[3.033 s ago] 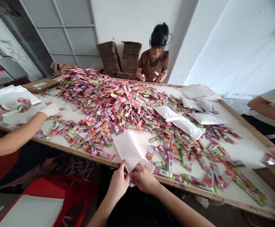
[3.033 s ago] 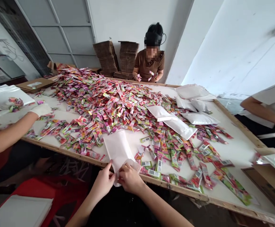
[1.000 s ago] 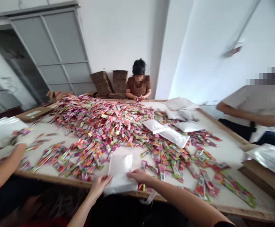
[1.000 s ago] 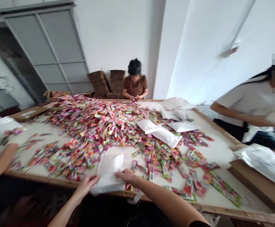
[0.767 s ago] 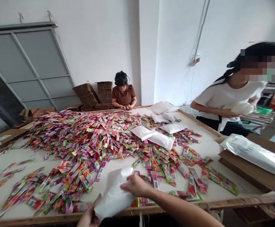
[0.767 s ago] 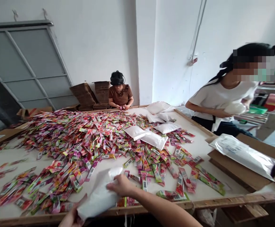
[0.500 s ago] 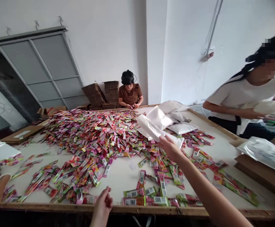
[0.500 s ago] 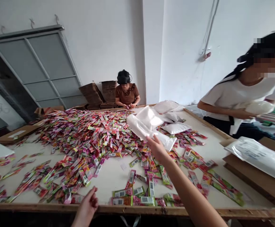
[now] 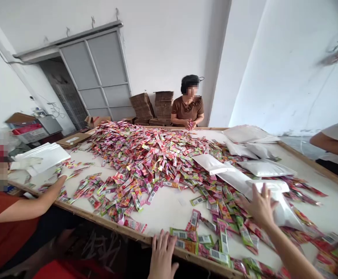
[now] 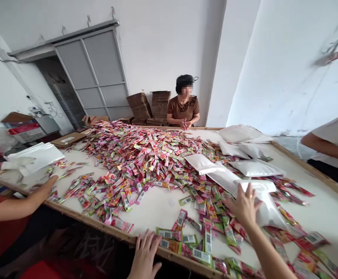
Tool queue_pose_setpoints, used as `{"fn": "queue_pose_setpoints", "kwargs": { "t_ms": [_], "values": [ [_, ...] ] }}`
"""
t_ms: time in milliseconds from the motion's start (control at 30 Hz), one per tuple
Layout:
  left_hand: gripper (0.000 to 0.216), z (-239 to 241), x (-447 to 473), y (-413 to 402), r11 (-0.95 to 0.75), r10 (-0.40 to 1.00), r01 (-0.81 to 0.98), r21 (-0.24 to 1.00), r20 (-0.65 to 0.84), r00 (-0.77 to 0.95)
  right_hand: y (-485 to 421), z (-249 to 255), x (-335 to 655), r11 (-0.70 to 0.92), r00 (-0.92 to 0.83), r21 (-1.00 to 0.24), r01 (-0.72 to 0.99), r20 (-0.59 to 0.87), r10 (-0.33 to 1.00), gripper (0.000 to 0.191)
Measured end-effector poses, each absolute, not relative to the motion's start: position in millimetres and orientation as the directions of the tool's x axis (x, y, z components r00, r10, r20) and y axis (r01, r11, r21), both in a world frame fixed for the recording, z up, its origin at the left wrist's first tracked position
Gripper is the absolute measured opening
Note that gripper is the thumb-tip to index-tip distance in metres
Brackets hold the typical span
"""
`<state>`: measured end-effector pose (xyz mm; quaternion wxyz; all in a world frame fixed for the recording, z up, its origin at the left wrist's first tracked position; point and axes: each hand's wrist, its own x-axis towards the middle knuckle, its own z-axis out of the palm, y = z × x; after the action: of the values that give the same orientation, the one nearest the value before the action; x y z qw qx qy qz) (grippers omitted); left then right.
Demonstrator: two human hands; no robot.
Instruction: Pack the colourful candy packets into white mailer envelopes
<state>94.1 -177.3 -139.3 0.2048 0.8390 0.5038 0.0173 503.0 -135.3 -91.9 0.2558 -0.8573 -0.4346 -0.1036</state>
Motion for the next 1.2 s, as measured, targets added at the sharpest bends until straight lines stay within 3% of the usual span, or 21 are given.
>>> {"fn": "queue_pose_setpoints", "kwargs": {
  "t_ms": [67, 133, 200, 267, 400, 500, 567, 633, 700, 767, 900, 1067, 1133, 1200],
  "values": [
    [0.069, -142, 95, -174, -0.413, 0.846, 0.843, 0.346, -0.199, 0.496, -121, -62, 525, -0.602, 0.709, -0.375, 0.705, 0.379, 0.594, 0.066],
    [0.069, -144, 96, -174, -0.398, 0.844, 0.846, 0.356, -0.219, 0.489, -109, -48, 525, -0.625, 0.742, -0.404, 0.668, 0.306, 0.596, 0.064],
    [0.069, -146, 98, -178, -0.367, 0.853, 0.842, 0.395, -0.217, 0.474, -103, -58, 496, -0.46, 0.579, -0.382, 0.802, 0.302, 0.757, 0.062],
    [0.072, -145, 100, -186, -0.342, 0.873, 0.813, 0.471, -0.16, 0.461, -107, -88, 445, -0.185, 0.277, -0.312, 0.932, 0.285, 0.917, 0.059],
    [0.071, -124, 85, -174, -0.261, 0.896, 0.624, 0.736, -0.056, 0.44, -131, -141, 358, -0.094, 0.058, -0.203, 0.975, -0.176, 0.983, 0.065],
    [0.047, -99, 40, -120, -0.046, 0.97, 0.485, 0.873, -0.077, 0.232, -118, -129, 348, -0.059, -0.021, -0.328, 0.943, -0.236, 0.972, 0.053],
    [0.04, -86, 4, -72, -0.041, 0.999, 0.58, 0.813, 0.034, 0.022, -91, -105, 360, -0.05, -0.021, -0.431, 0.901, -0.159, 0.987, 0.048],
    [0.043, -84, -19, -29, -0.006, 0.989, 0.788, 0.616, 0.121, -0.087, -57, -83, 375, -0.001, -0.04, -0.427, 0.904, -0.088, 0.995, 0.047],
    [0.053, -93, -21, -3, 0.036, 0.996, 0.906, 0.422, 0.055, -0.065, -25, -75, 383, 0.004, -0.025, -0.336, 0.942, -0.059, 0.998, 0.052],
    [0.061, -108, -4, 3, 0.025, 0.997, 0.947, 0.321, -0.074, -0.001, -1, -82, 380, -0.122, 0.094, -0.225, 0.967, -0.132, 0.987, 0.062],
    [0.062, -131, 53, -24, -0.076, 0.976, 0.946, 0.316, -0.17, 0.135, 10, -120, 340, -0.37, 0.33, -0.12, 0.921, -0.263, 0.907, 0.075],
    [0.065, -129, 87, -64, -0.15, 0.948, 0.887, 0.437, -0.19, 0.255, -28, -126, 289, -0.283, 0.253, -0.084, 0.955, -0.257, 0.933, 0.079],
    [0.06, -126, 79, -72, -0.161, 0.945, 0.85, 0.501, -0.172, 0.28, -46, -112, 290, -0.269, 0.235, -0.091, 0.959, -0.277, 0.932, 0.066],
    [0.047, -121, 60, -70, -0.202, 0.953, 0.814, 0.544, -0.081, 0.291, -59, -98, 303, -0.197, 0.134, -0.188, 0.962, -0.304, 0.943, 0.053]
  ]
}}
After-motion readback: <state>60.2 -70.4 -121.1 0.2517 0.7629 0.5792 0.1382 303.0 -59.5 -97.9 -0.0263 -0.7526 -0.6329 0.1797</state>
